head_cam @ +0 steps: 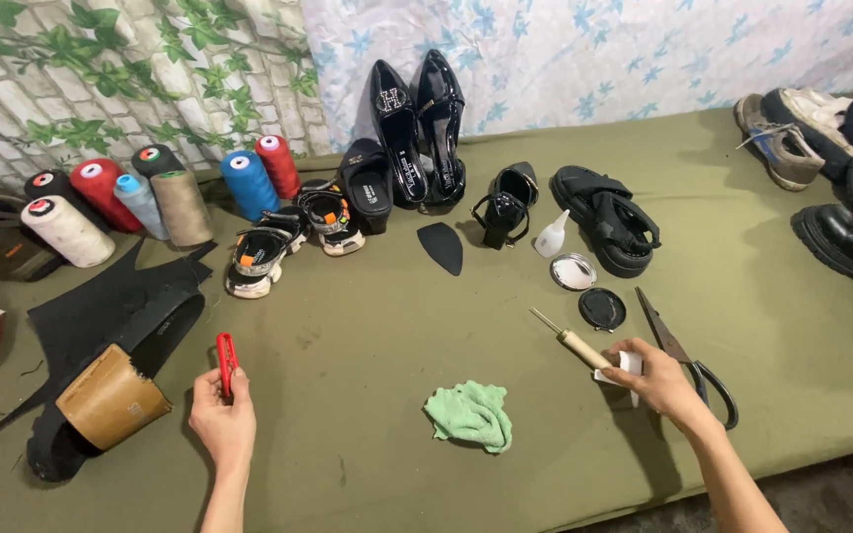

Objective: The person cleans a black high-heeled shoe using a green cloth, wiping the upper, heel, and sole. They then place the shoe on the table and pick up a shoe sole piece to wipe it with the same cloth.

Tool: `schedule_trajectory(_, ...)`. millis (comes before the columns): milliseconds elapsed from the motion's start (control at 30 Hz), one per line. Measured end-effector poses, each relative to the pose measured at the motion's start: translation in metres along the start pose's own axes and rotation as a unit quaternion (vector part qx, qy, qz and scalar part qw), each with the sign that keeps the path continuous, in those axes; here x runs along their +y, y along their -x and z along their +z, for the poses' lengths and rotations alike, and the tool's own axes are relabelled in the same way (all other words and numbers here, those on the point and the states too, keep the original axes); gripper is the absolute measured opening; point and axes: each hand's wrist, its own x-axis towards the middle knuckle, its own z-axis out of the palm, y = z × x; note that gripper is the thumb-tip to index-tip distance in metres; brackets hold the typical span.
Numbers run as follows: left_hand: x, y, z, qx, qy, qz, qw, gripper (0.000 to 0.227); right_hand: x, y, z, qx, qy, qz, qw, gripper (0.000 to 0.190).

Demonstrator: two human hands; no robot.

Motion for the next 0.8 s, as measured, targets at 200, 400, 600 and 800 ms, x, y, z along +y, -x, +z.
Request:
schedule_trajectory(200, 0.0, 0.0, 0.0, 0.007, -0.002, 0.007, 1.0, 0.017, -0.007, 0.01, -0.019, 0.026, 0.007, -0.009, 1.0, 0.015)
schedule_trajectory(400, -0.006, -0.002, 0.002, -0.004, -0.008, 0.005, 1.0, 0.017, -0.02, -0.009, -0.006, -0.096, -0.51, 0.014, 0.855, 0.062)
schedule_trajectory(600, 0.0, -0.001, 0.001, 0.008, -0.007, -0.002, 1.0, 0.016, -0.036, -0.02, 0.043, -0.392, -0.822, -0.013, 0.414, 0.045)
schedule_trajectory(800, 0.005, -0.001, -0.001, -0.007, -0.007, -0.02, 1.0, 0.016, -0.05, -0.018, 0.05, -0.352, -0.821, 0.028, 0.448, 0.051)
